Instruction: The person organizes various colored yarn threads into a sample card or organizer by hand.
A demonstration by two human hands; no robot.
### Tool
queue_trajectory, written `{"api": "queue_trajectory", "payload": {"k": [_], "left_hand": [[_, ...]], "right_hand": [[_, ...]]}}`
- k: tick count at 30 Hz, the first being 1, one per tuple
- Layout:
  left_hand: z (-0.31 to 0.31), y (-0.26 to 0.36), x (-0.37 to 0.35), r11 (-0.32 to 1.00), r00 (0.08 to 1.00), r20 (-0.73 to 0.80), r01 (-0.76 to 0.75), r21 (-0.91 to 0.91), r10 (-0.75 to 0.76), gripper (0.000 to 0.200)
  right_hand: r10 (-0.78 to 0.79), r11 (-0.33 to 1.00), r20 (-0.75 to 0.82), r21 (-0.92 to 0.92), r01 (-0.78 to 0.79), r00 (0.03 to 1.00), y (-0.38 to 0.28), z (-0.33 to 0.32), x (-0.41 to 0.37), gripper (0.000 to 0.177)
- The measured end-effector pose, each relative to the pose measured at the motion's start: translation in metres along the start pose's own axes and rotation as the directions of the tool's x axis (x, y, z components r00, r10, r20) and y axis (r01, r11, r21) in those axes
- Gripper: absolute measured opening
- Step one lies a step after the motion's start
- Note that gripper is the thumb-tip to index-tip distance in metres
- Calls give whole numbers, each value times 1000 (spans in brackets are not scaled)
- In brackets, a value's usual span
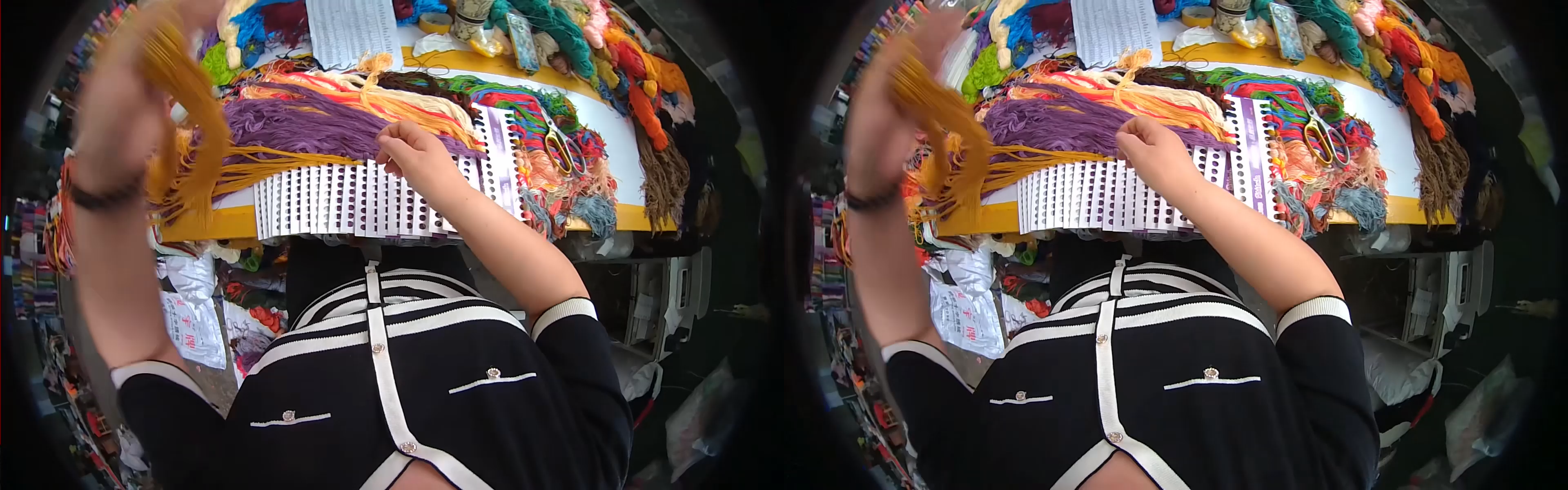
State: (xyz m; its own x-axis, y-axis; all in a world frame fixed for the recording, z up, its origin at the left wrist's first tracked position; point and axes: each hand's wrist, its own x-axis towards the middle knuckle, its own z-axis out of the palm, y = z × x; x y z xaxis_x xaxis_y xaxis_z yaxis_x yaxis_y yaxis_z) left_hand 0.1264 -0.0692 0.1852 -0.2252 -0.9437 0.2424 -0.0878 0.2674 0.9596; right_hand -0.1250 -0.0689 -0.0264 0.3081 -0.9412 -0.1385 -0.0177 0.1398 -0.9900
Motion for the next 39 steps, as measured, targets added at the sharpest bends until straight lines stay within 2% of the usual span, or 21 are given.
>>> {"api": "queue_trajectory", "payload": {"k": [1,3,5,6,7,8,10,12,15,22,25,27,29,30,31,32,34,35,36,37,39], "left_hand": [[35,-25,-23,977,984,-59,161,-140,-171,34],[54,-84,-53,997,981,189,32,67,-44,31],[64,-111,-81,782,934,332,-306,544,135,33],[71,-114,-89,779,933,333,-307,546,134,33],[82,-115,-95,991,980,170,84,103,-100,38],[90,-117,-100,817,914,142,404,-411,-380,44],[94,-121,-105,800,919,132,388,-457,-371,47],[99,-119,-106,788,919,101,380,-484,-381,50],[103,-127,-106,869,942,39,323,-374,-333,50],[91,-142,-110,839,924,73,372,-397,-375,44],[95,-148,-106,831,920,-20,345,-436,-392,38],[91,-154,-103,761,963,10,220,-610,-271,33],[65,-152,-97,604,963,-57,119,-788,-265,26],[53,-136,-91,506,861,-248,13,-863,-444,24],[7,-160,-98,470,982,-121,-38,-882,-148,26],[-27,-164,-99,203,988,-93,-66,-977,-123,31],[-115,-186,-114,51,962,-129,-120,-991,-241,35],[-115,-174,-108,426,774,-424,-221,-877,-470,36],[-115,-161,-101,750,479,-713,-157,-643,-511,37],[-139,-174,-111,745,482,-710,-161,-647,-513,37],[-207,-210,-141,821,773,-544,-53,-568,-327,38]], "right_hand": [[-74,997,-9,3,74,997,-6,-1,-7,15],[-185,982,0,31,185,983,-14,0,-21,20],[-221,974,13,-40,221,975,-27,10,-38,17],[-319,946,30,-45,320,947,-26,16,-38,14],[-369,924,98,-72,376,924,-25,20,-38,14],[-376,924,117,-20,381,919,-28,27,-40,14],[-381,924,143,30,380,914,-33,38,-43,14],[-55,928,304,367,-63,951,-35,46,-41,15],[57,927,326,334,-172,944,-35,49,-36,14],[2,895,272,429,-123,962,-29,52,-29,12],[-6,897,196,435,-81,981,-22,45,-22,12],[-197,882,45,444,157,979,-23,28,-20,13],[-187,746,164,665,31,968,-46,-17,-21,25],[-189,652,150,758,10,971,-72,-40,-36,22],[-306,394,157,919,-25,939,-84,-67,-43,15],[-266,441,18,891,105,964,-92,-96,-53,10],[-368,669,8,697,259,930,-99,-166,-64,7],[-259,865,-240,374,335,936,-98,-201,-70,10],[-249,968,-634,-141,207,732,-92,-234,-67,16],[-433,813,-687,-577,-75,584,-73,-282,-69,21],[-670,242,-604,-727,-642,431,-92,-247,-80,18]]}}
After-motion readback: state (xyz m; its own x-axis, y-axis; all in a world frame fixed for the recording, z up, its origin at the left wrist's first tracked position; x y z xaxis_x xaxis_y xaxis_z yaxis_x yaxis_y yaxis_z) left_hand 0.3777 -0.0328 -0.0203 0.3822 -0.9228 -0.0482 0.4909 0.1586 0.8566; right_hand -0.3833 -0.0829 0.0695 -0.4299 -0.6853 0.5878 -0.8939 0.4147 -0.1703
